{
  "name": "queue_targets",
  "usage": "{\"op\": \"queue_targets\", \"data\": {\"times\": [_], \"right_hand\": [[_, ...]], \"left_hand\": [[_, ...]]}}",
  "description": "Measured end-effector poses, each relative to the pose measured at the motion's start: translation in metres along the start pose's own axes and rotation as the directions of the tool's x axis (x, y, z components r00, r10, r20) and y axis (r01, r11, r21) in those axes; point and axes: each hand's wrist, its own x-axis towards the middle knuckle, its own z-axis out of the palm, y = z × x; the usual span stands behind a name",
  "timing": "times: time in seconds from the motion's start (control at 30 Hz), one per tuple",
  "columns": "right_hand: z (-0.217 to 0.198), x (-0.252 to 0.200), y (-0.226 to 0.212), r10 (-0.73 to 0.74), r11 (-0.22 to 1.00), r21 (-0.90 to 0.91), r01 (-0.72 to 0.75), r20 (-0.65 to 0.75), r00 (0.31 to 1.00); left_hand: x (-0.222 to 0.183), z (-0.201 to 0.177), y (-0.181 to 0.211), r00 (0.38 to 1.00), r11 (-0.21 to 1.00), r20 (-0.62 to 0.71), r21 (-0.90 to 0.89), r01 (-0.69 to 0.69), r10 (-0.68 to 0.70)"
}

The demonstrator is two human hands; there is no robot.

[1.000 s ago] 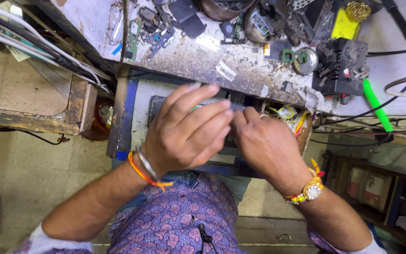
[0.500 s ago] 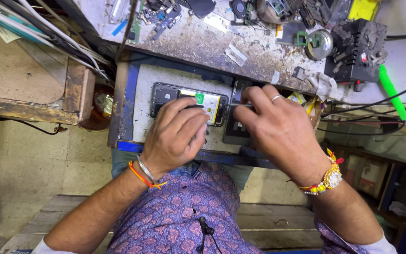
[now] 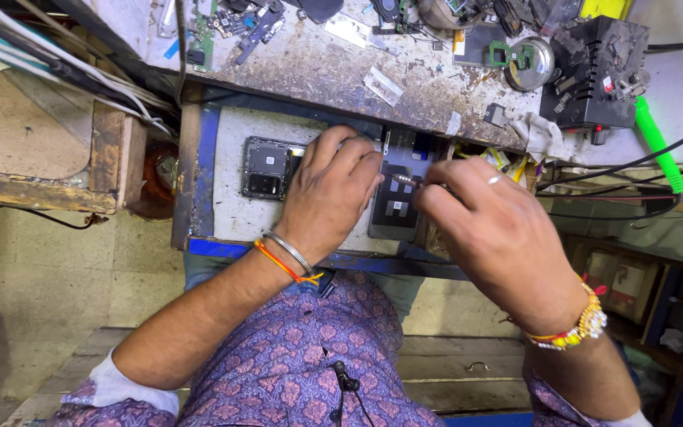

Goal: The person unscrews and removes internal components from the back of a mobile phone using a screwdriver and by hand.

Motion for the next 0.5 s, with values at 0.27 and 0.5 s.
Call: {"op": "queue_targets", "data": {"times": [0.27,0.5], "right_hand": [[0.015,-0.044,0.017,0.192,0.96,0.264,-0.095,-0.37,0.909],[0.066,-0.036,0.006,0.29,0.913,0.397,-0.093,-0.471,0.833]], "left_hand": [[0.0,-0.047,-0.005,0.977,0.994,0.182,0.005,-0.11,0.107],[-0.001,-0.065,-0.016,0.963,0.995,0.263,0.066,-0.077,0.057]]}}
